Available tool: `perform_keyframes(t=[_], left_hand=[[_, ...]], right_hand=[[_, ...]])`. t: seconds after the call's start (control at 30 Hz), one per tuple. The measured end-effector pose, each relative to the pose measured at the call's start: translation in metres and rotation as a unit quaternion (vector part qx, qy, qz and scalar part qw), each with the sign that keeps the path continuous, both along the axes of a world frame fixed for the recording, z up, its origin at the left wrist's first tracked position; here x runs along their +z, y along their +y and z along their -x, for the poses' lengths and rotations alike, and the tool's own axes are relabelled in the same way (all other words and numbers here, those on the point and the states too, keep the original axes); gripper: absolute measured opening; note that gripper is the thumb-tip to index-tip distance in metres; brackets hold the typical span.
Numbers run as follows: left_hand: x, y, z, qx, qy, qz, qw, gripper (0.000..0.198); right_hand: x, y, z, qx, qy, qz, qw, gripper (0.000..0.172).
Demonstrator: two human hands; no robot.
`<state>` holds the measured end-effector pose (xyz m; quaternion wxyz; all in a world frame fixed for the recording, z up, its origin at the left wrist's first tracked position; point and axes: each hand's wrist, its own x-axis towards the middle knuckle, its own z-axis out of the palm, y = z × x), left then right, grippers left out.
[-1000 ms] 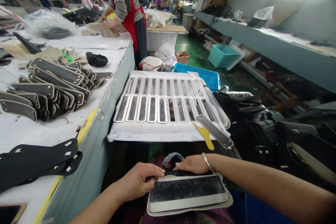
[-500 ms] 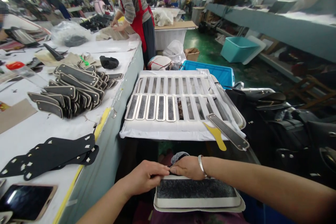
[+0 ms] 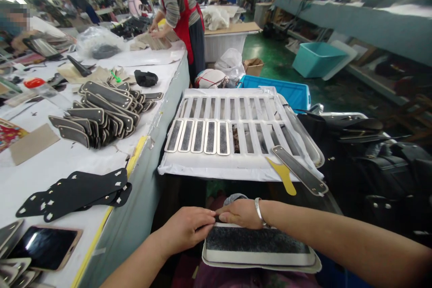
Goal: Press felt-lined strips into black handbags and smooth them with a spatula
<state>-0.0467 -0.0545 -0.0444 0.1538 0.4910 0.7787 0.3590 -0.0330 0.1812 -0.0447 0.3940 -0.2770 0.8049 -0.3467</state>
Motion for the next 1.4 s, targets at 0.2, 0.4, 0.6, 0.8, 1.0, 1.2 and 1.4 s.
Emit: perform_keyframes(t=[0.2,0.4,0.6,0.8,1.0,1.2,1.4], left_hand=[[0.009,0.011,-0.004,-0.002,0.086,0.022,0.996,0.015],[0.024,0.037,-0.032,0.043,0.242,0.121,0.962,0.015],[0.029,0.048,-0.059,0.043,0.348,0.214,0.912,0.020],[0.026,0.045,-0.070,0.039,0.330,0.202,0.921,0.033],[0.025,0.088,-0.110,0.020,0.264,0.096,0.959,0.037],[0.018,0.133,-0.133,0.038,0.144,0.070,0.986,0.017],[0.015,0.144,-0.133,0.097,0.124,0.093,0.983,0.016]], right_hand=[[0.005,0.064,-0.030,-0.090,-0.047,0.006,0.995,0.043],[0.020,0.090,-0.050,-0.141,0.049,-0.045,0.988,0.044],[0.030,0.123,-0.109,-0.297,0.228,-0.051,0.926,0.040],[0.018,0.123,-0.178,-0.347,0.377,-0.026,0.858,0.028],[-0.012,0.102,-0.208,-0.358,0.452,-0.002,0.817,0.020],[-0.026,0.092,-0.211,-0.439,0.463,0.040,0.769,0.010],[-0.022,0.083,-0.206,-0.486,0.463,0.025,0.741,0.016]])
